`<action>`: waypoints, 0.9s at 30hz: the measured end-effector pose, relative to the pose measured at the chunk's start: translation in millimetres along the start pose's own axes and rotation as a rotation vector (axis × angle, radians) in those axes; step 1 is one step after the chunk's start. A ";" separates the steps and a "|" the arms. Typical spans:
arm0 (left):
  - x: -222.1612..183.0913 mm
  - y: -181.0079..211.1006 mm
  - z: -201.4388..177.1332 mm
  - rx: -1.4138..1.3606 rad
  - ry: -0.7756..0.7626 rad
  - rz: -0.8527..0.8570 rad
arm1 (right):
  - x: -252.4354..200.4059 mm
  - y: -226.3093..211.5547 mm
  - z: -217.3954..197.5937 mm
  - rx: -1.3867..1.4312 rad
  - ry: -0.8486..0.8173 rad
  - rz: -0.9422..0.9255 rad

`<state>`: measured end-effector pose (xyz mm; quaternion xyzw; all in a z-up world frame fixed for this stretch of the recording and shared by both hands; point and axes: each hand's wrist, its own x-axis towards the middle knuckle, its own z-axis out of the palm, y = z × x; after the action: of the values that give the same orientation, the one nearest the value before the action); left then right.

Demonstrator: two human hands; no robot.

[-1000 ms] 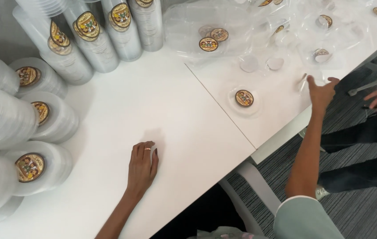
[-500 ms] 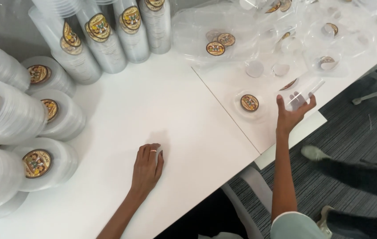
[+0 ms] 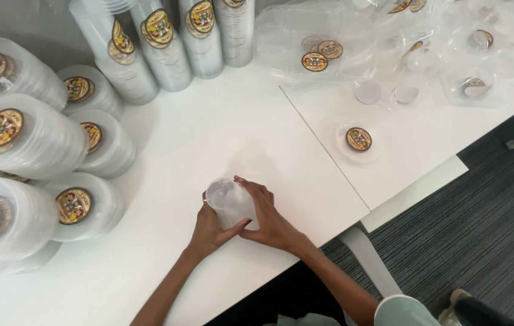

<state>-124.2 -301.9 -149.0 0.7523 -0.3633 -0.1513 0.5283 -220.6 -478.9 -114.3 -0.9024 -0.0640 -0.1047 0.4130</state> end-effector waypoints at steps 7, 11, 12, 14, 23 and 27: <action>-3.6 8.4 6.0 0.183 0.285 0.146 | -18.5 124.9 -98.9 -0.451 0.490 0.315; -1.7 8.3 7.1 0.232 0.267 0.201 | -39.2 189.3 -151.4 -0.554 0.562 0.849; -2.1 8.2 8.3 0.293 0.224 0.218 | -44.7 203.8 -155.1 -0.505 0.527 0.903; -3.1 5.7 11.3 0.305 0.180 0.205 | -31.7 201.5 -149.4 -0.500 0.477 0.886; 0.0 2.4 13.6 0.355 0.137 0.269 | 25.3 201.3 -132.2 -0.354 0.464 0.649; -0.1 4.7 13.4 0.365 0.112 0.248 | 40.0 188.2 -132.5 -0.167 0.477 0.502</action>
<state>-134.3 -311.9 -150.1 0.7922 -0.4443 0.0251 0.4176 -161.8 -700.7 -158.0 -0.8707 0.2667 -0.2128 0.3542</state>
